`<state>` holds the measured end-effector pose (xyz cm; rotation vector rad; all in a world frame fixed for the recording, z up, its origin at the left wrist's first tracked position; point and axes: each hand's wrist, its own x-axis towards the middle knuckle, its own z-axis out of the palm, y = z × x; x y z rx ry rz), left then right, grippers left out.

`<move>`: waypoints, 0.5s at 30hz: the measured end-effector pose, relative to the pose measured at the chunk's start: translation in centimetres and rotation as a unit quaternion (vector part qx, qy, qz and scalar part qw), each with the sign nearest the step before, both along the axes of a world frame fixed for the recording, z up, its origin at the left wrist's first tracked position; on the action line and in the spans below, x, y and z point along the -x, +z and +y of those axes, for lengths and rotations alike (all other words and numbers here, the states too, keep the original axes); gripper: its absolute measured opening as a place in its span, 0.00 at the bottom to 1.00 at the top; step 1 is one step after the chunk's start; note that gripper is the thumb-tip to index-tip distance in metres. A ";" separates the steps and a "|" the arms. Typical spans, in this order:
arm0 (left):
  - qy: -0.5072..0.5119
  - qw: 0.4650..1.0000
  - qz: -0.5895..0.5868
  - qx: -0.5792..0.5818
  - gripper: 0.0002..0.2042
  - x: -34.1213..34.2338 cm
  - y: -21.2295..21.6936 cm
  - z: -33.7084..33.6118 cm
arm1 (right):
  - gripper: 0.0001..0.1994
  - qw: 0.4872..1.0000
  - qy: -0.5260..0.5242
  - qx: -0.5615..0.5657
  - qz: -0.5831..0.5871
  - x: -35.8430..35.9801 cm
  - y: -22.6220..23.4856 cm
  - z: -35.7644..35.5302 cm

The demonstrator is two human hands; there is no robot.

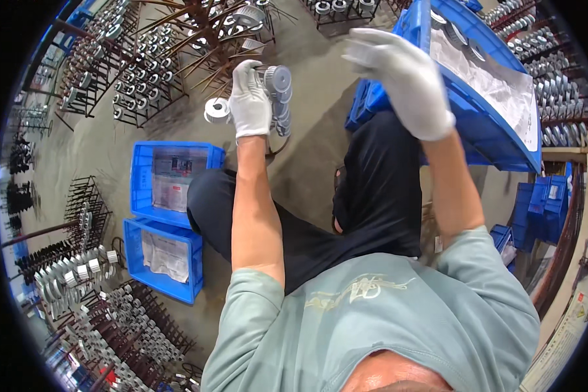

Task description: Transferring spools from a plastic crate onto metal storage racks.

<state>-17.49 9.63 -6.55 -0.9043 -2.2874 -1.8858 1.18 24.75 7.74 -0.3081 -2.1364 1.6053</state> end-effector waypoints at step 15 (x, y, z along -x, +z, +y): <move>-0.015 0.999 0.042 0.026 0.13 0.6 -1.3 -1.0 | 0.23 0.971 -0.228 -0.020 -0.074 -13.5 6.6 20.6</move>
